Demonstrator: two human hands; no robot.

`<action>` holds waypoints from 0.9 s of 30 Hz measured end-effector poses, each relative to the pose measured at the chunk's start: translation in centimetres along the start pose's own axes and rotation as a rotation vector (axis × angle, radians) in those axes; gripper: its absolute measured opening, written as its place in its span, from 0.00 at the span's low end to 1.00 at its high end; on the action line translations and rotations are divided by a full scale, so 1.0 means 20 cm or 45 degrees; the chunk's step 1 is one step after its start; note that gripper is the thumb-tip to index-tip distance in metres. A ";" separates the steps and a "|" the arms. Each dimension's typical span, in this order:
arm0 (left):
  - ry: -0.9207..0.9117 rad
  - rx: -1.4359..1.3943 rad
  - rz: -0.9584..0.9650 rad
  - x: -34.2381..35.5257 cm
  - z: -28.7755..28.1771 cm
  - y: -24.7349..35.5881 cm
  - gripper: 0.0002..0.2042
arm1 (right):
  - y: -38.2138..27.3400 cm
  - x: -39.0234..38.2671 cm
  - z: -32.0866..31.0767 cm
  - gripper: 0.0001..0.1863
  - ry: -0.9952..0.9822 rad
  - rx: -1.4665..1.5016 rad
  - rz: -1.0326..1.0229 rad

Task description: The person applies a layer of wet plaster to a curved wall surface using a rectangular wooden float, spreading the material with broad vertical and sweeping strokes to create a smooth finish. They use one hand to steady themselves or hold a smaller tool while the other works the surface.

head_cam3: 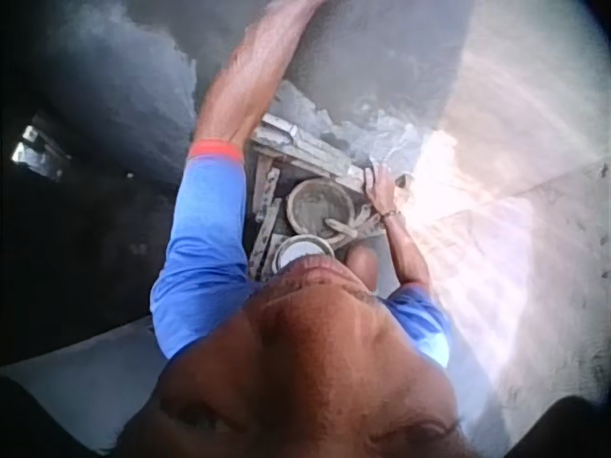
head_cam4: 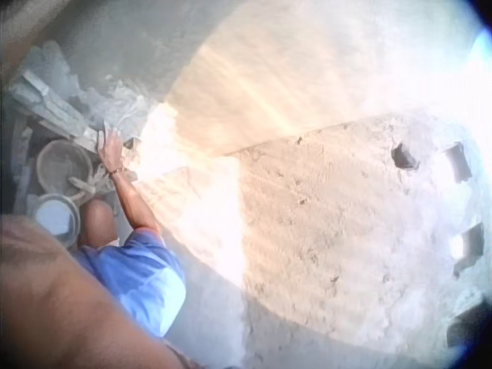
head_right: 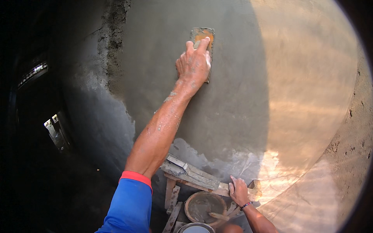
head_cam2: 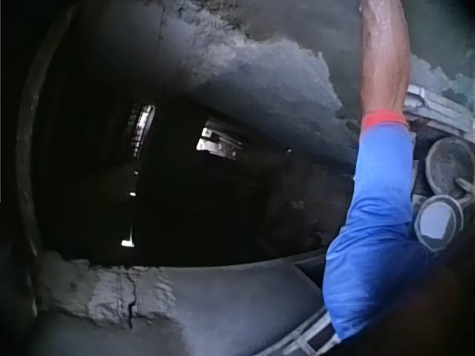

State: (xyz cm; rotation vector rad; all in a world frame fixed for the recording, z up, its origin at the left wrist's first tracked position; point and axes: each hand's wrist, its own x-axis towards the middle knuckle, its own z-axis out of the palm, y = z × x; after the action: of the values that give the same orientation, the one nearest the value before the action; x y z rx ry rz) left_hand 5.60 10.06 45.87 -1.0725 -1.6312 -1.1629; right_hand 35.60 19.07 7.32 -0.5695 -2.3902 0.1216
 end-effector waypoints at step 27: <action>0.072 0.151 -0.287 0.07 -0.14 -0.28 0.21 | 0.03 -0.04 0.03 0.20 -0.129 -0.085 -0.216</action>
State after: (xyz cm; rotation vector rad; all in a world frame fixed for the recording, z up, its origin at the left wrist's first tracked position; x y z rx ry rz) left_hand 0.23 6.51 46.44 -0.7892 -1.7870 -1.2123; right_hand 35.99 19.36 6.36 -0.3966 -2.5371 -0.0036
